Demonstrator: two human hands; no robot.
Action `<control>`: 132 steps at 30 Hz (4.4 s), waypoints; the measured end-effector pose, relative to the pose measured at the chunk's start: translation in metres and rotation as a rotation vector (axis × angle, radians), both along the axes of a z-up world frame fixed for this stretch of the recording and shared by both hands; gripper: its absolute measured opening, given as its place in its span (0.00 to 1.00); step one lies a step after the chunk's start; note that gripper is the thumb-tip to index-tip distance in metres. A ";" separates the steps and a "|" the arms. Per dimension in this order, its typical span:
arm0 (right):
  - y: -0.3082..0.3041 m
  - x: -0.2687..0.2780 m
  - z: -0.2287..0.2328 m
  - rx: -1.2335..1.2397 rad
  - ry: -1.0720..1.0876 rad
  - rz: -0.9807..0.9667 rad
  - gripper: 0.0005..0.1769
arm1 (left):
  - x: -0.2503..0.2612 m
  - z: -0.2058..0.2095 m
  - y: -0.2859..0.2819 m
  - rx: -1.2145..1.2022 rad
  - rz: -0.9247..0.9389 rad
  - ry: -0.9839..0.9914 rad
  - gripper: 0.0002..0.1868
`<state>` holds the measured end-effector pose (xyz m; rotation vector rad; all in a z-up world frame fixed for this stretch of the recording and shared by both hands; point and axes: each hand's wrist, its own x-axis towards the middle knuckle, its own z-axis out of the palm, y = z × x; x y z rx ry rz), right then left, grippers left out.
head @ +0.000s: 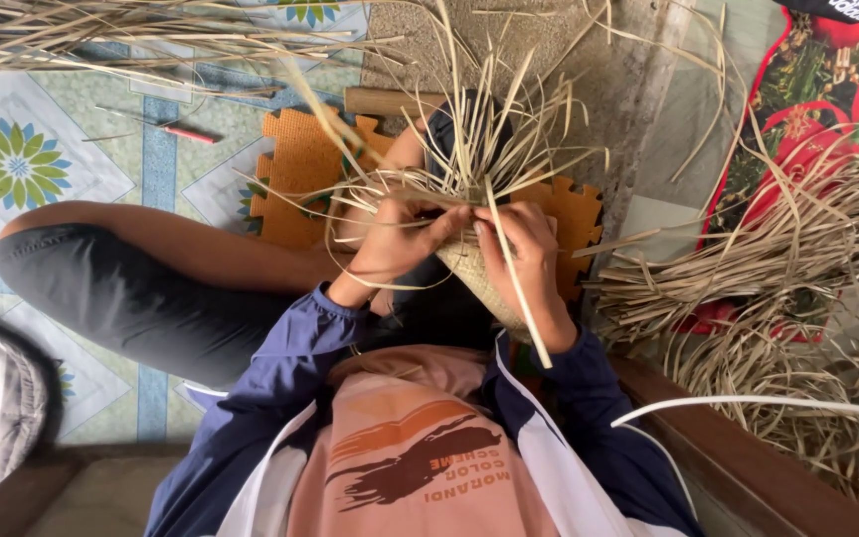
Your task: A person sitting on the floor weaves dried plant fibers together to construct a basket.
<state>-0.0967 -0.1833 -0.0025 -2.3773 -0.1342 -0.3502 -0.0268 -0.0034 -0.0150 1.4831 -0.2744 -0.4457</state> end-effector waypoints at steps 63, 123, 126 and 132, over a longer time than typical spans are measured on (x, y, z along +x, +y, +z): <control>0.013 0.021 0.063 0.014 0.320 -0.015 0.06 | -0.013 -0.001 0.002 -0.141 0.002 -0.050 0.07; -0.035 0.028 -0.005 0.050 0.512 0.103 0.06 | -0.008 -0.017 0.012 -0.168 -0.087 -0.136 0.25; -0.033 0.033 -0.012 0.053 0.497 0.096 0.05 | -0.008 -0.026 0.005 -0.090 -0.053 -0.162 0.24; -0.031 0.038 -0.015 0.072 0.485 0.064 0.06 | -0.012 -0.055 -0.008 -0.136 0.085 0.038 0.20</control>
